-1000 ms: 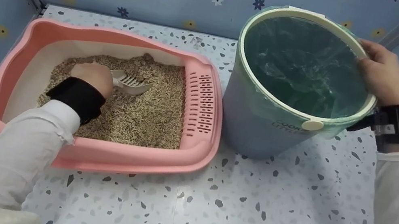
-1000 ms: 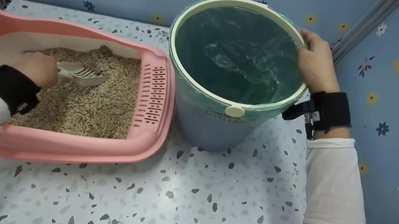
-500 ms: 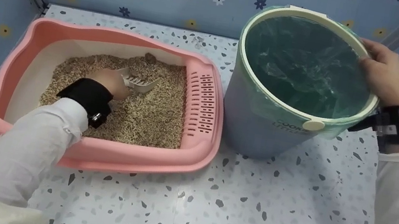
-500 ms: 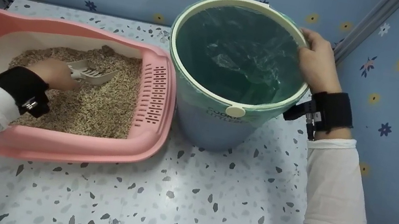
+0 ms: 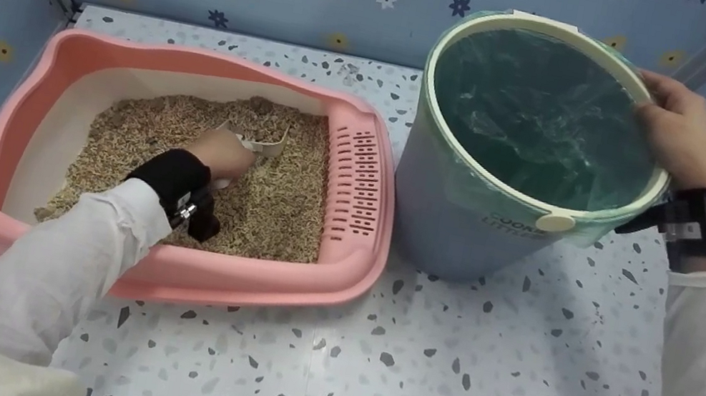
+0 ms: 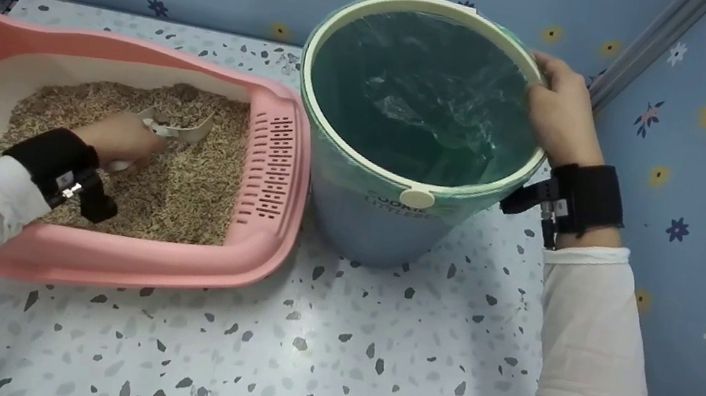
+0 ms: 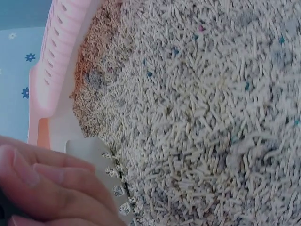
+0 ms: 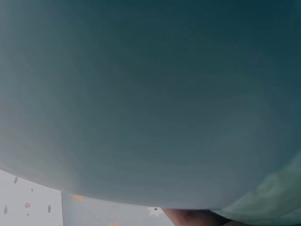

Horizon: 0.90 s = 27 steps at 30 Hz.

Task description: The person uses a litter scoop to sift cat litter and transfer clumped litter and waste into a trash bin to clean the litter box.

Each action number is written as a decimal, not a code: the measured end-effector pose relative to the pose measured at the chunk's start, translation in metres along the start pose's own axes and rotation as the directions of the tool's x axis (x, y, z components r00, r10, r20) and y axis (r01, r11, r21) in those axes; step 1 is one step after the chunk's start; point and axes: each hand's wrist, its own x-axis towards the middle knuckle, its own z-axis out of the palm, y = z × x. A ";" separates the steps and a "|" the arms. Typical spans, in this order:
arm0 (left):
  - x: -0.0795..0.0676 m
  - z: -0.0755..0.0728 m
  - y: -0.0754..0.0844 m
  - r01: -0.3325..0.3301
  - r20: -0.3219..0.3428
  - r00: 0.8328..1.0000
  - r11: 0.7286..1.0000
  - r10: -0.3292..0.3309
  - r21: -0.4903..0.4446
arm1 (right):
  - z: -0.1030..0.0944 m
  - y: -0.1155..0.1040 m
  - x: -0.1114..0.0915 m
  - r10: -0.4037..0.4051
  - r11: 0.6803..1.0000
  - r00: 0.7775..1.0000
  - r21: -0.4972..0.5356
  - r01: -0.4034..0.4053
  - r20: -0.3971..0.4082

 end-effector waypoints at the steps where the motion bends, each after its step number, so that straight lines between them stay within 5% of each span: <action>1: -0.001 0.001 0.001 0.004 -0.013 1.000 1.000 -0.004 -0.022 | 0.000 0.000 0.000 -0.002 1.000 1.000 -0.003 0.002 -0.003; 6: -0.006 0.001 0.005 0.004 -0.064 0.998 0.998 -0.008 -0.064 | 0.002 -0.001 0.000 -0.024 0.999 0.999 -0.035 0.023 -0.021; 16: -0.021 0.001 0.017 -0.047 -0.152 0.987 0.995 0.060 0.086 | 0.002 0.001 0.001 -0.003 0.999 0.999 -0.043 0.001 -0.037; 27: -0.038 -0.002 0.017 -0.064 -0.097 0.993 0.995 0.071 0.080 | 0.002 0.000 0.001 -0.017 0.997 0.999 -0.070 0.014 -0.041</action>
